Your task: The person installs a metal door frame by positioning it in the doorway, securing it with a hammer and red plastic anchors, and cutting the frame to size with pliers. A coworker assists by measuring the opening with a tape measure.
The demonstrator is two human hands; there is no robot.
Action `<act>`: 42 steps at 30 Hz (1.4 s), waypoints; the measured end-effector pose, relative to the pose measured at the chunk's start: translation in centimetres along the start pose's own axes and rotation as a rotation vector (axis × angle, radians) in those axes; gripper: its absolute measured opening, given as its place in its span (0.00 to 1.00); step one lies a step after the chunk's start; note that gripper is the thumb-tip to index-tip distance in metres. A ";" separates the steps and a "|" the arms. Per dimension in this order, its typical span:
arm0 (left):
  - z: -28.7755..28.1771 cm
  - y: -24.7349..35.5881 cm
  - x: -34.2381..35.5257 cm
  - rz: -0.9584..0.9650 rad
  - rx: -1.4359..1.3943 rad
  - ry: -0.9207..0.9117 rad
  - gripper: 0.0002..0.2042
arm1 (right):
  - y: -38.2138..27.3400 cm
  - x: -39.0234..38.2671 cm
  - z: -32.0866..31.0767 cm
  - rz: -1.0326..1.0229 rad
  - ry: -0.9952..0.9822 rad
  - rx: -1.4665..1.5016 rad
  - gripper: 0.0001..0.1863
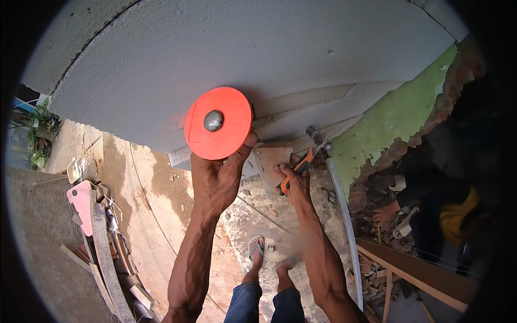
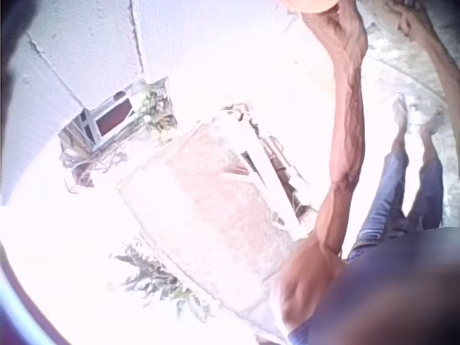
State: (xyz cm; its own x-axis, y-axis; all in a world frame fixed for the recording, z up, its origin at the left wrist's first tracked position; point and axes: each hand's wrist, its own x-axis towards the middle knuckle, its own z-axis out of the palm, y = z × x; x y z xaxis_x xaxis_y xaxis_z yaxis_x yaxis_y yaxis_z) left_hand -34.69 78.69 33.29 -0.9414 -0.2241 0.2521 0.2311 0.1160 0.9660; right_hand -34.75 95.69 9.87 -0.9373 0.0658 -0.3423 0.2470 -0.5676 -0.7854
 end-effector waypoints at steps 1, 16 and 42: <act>0.1 -0.2 0.3 -0.082 0.061 -0.034 0.12 | -0.1 -0.1 -0.3 0.054 0.006 -0.029 0.21; 0.8 -2.1 0.1 -0.146 -0.004 -0.301 0.14 | -1.6 -1.8 -2.4 0.151 -0.071 -0.110 0.18; 1.6 -0.9 -1.1 0.047 0.113 -0.433 0.13 | -43.1 -23.1 18.6 -1.029 -0.306 -0.229 0.19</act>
State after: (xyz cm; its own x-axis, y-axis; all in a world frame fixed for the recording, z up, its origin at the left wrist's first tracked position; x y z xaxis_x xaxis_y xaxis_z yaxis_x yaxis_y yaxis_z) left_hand -34.26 80.43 32.01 -0.9521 0.2072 0.2249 0.2704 0.2269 0.9356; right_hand -28.36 103.38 61.25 -0.7345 0.1962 0.6496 -0.6784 -0.1895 -0.7098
